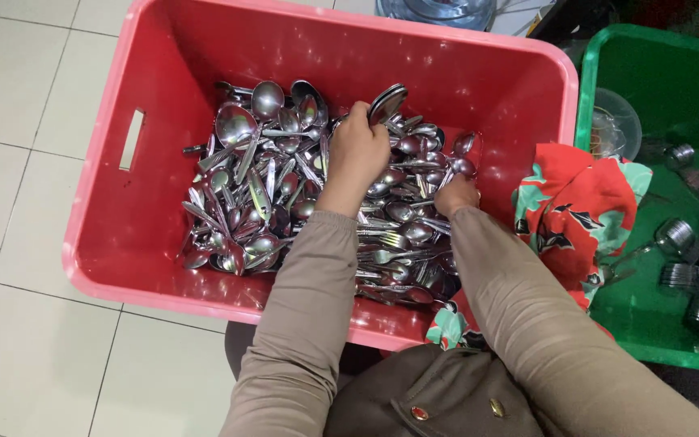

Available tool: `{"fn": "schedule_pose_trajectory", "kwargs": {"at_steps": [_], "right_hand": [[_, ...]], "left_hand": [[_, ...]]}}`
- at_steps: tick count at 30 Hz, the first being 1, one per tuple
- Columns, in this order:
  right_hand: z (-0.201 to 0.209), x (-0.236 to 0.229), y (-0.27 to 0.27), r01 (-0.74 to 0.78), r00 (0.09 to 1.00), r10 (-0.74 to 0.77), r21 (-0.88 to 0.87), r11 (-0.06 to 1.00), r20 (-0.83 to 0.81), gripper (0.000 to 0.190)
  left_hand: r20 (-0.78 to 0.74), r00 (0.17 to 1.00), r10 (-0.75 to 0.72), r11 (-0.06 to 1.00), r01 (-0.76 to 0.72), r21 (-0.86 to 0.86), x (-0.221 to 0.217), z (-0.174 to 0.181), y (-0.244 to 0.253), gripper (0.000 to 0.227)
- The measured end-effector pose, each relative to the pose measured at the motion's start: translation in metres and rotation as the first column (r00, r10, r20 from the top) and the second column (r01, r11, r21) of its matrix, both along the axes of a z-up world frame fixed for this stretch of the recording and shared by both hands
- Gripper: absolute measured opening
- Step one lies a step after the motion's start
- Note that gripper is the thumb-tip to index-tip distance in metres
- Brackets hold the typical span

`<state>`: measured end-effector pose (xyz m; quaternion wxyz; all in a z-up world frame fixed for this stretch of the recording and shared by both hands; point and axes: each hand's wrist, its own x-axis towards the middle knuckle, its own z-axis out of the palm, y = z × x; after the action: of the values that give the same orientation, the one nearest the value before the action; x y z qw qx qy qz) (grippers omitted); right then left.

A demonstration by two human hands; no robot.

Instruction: Sorting and wiping metal spoons from a bin.

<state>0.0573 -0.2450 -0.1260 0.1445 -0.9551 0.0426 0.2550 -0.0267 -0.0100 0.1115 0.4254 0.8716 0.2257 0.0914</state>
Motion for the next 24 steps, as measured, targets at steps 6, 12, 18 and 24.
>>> {"fn": "schedule_pose_trajectory", "kwargs": {"at_steps": [6,12,18,24], "right_hand": [[-0.053,0.023,-0.018,0.029,0.985,-0.058,0.18,0.983,0.16,0.037],[0.071,-0.009,0.05,-0.308,0.951,0.309,0.12,0.944,0.012,0.03],[0.099,-0.047,0.069,-0.816,0.498,0.81,0.15,0.559,-0.31,0.031],[0.079,-0.065,0.059,-0.926,0.378,0.911,-0.058,0.374,-0.163,0.035]], "left_hand": [[-0.088,0.996,-0.016,0.999,0.019,0.026,0.002,0.001,-0.002,0.04],[-0.082,0.996,-0.02,0.999,0.023,0.033,0.004,0.001,-0.001,0.034],[-0.069,0.995,-0.065,0.997,0.067,0.033,0.0,0.004,-0.005,0.036],[-0.116,0.989,-0.095,0.995,0.096,0.009,-0.002,0.007,-0.007,0.038]]}}
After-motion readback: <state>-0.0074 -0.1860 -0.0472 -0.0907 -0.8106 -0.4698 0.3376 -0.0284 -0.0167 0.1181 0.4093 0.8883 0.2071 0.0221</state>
